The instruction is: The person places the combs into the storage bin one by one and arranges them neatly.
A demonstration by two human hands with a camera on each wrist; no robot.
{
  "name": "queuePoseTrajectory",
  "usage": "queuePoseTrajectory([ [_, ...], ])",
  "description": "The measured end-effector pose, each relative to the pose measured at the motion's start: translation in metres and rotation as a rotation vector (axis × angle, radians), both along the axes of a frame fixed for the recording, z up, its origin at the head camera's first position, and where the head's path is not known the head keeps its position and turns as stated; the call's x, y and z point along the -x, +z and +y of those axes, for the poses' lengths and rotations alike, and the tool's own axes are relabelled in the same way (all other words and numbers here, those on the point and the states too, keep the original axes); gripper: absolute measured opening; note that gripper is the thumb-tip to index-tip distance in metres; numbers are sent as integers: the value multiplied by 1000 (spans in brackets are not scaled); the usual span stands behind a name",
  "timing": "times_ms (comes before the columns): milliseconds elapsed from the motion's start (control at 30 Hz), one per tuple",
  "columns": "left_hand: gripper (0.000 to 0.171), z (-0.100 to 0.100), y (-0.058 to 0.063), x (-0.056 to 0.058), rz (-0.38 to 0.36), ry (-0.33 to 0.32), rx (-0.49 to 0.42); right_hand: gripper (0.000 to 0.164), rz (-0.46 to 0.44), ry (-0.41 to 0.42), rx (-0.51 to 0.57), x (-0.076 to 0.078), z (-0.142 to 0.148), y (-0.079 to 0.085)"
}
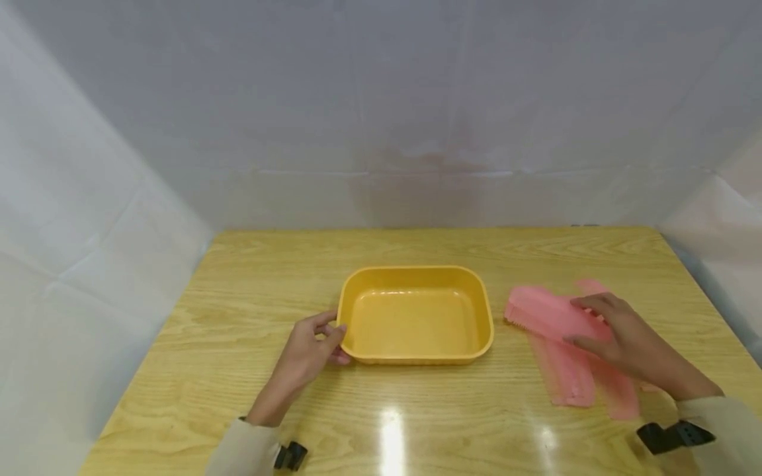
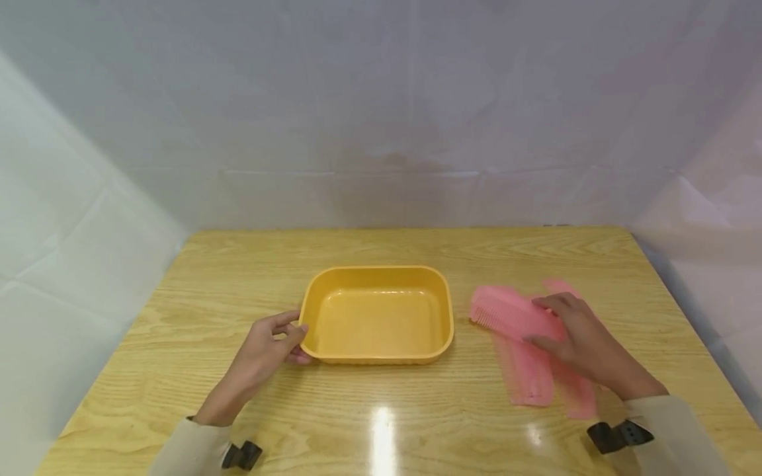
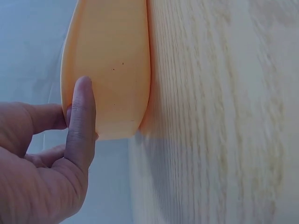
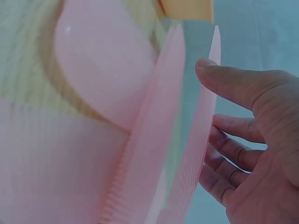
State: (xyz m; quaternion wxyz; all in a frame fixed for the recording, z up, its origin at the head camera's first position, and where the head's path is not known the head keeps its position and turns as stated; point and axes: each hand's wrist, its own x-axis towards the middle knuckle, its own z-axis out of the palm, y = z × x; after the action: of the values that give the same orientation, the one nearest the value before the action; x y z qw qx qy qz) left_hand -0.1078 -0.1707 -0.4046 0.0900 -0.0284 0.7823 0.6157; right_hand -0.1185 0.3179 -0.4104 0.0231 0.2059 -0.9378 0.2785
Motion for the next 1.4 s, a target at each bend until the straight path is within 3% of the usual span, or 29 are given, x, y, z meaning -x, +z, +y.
queuePoseTrajectory([
  [167, 45, 2, 0, -1, -3, 8, -5, 53, 92, 40, 18, 7, -8, 7],
  [267, 46, 3, 0, -1, 1, 9, -3, 53, 98, 44, 7, 11, -13, 13],
  [467, 46, 6, -2, 0, 5, 16, 7, 55, 41, 44, 6, 19, -23, 23],
  [833, 45, 6, -3, 3, 4, 22, -3, 55, -79, 85, 96, 34, -57, 36],
  [1400, 45, 5, -3, 7, -12, 43, 7, 56, 17, 262, 77, 65, -119, 46],
])
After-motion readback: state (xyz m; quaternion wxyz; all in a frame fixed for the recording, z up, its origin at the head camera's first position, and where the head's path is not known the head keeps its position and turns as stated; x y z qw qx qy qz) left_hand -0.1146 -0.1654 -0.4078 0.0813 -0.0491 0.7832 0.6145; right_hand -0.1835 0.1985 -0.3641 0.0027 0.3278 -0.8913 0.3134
